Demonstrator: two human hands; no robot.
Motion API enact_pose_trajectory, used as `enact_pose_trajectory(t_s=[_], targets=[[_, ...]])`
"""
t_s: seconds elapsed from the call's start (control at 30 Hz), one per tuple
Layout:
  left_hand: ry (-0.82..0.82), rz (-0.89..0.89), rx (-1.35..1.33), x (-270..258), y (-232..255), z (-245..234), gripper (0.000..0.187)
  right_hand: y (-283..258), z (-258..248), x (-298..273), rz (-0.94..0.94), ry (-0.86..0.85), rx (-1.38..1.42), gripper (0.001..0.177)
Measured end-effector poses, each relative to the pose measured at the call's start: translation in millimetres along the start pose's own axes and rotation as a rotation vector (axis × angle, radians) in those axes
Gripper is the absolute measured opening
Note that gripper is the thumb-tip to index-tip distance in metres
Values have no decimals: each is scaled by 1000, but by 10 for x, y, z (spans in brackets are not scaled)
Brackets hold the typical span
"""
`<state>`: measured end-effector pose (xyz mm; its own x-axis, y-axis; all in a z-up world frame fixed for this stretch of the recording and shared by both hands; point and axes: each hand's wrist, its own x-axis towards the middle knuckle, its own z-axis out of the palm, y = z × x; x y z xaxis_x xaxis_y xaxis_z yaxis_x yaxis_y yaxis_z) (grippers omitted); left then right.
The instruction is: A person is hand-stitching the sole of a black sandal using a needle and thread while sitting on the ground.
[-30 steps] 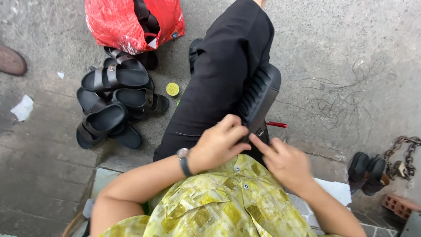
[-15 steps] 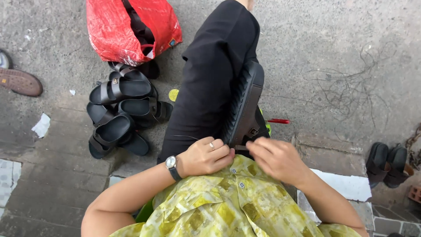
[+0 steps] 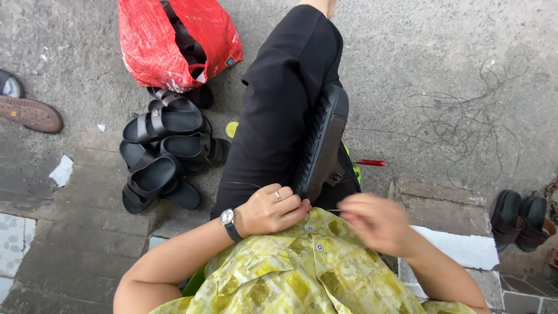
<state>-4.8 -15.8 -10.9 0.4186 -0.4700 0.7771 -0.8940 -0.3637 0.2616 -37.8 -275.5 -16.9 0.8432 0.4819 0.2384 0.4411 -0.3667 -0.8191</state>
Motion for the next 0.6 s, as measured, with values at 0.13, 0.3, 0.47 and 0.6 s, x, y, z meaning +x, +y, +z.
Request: enact_pose_trajectory(t_s=[0.13, 0.3, 0.47, 0.6], targets=[[10, -60, -78, 100, -62, -100, 24, 194, -910, -133, 51, 166, -263, 12], [0, -19, -25, 193, -92, -65, 26, -127, -299, 213, -85, -1, -422, 25], [-7, -11, 7, 159, -59, -80, 26, -25, 21, 307, -165, -234, -599, 21], [-4, -13, 2, 90, -51, -62, 24, -64, 1, 210, -13, 1, 25, 19]])
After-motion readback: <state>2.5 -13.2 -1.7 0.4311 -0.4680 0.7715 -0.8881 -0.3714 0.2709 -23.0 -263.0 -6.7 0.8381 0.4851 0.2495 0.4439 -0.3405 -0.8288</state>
